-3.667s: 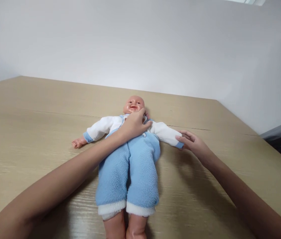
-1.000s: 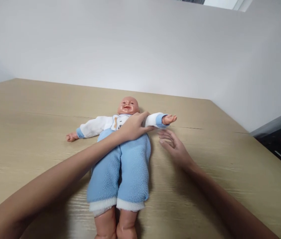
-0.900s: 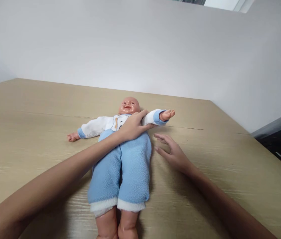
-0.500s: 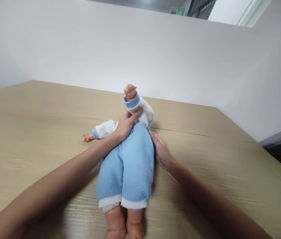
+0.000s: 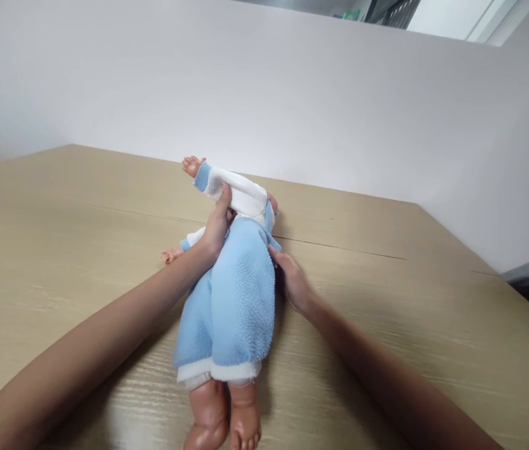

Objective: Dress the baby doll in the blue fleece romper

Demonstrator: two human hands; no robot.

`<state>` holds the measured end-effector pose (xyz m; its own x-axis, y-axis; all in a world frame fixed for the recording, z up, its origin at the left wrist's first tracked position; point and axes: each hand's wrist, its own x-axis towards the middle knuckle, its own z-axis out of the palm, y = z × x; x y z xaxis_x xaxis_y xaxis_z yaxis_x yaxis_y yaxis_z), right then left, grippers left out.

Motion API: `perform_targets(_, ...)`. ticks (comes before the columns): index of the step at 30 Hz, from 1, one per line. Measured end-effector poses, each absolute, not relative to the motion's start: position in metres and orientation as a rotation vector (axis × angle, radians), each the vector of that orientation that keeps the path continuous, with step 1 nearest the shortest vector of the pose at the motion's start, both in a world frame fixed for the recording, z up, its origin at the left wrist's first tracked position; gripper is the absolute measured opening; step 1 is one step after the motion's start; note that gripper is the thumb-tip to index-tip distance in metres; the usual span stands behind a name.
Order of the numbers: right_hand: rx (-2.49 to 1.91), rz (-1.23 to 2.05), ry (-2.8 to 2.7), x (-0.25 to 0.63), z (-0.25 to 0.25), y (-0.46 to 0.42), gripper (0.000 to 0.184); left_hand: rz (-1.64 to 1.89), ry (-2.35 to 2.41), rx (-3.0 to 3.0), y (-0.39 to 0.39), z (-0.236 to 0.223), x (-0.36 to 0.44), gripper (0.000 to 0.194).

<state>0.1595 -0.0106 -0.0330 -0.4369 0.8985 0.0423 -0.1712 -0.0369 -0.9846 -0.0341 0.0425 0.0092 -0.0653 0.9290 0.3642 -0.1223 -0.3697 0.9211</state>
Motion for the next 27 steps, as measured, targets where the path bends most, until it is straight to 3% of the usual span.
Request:
perform_targets(3,-0.728,1.665,-1.398,0.159,-0.034,-0.010,0.040,1.574,0.823,1.148,0.042,0.014,-0.040,0.081)
perform_targets(9,-0.716,1.733,-1.480,0.159,-0.031,-0.008,0.040,1.494,0.859,1.094,0.041,0.021,-0.056,0.088)
perform_targets(14,-0.886,1.341,-1.719,0.161,-0.033,-0.005,0.043,1.491,0.659,0.972,0.034,0.024,-0.056,0.079)
perform_targets(16,-0.882,1.285,-1.736,0.161,-0.032,-0.007,0.041,1.433,0.490,0.927,0.028,0.027,-0.052,0.084)
perform_targets(22,-0.722,1.572,-1.514,0.156,-0.036,-0.015,0.037,1.339,0.299,0.819,0.012,0.038,-0.040,0.114)
perform_targets(27,-0.634,1.569,-1.418,0.151,-0.043,-0.013,0.040,1.360,0.161,0.890,0.011,0.037,-0.030,0.102)
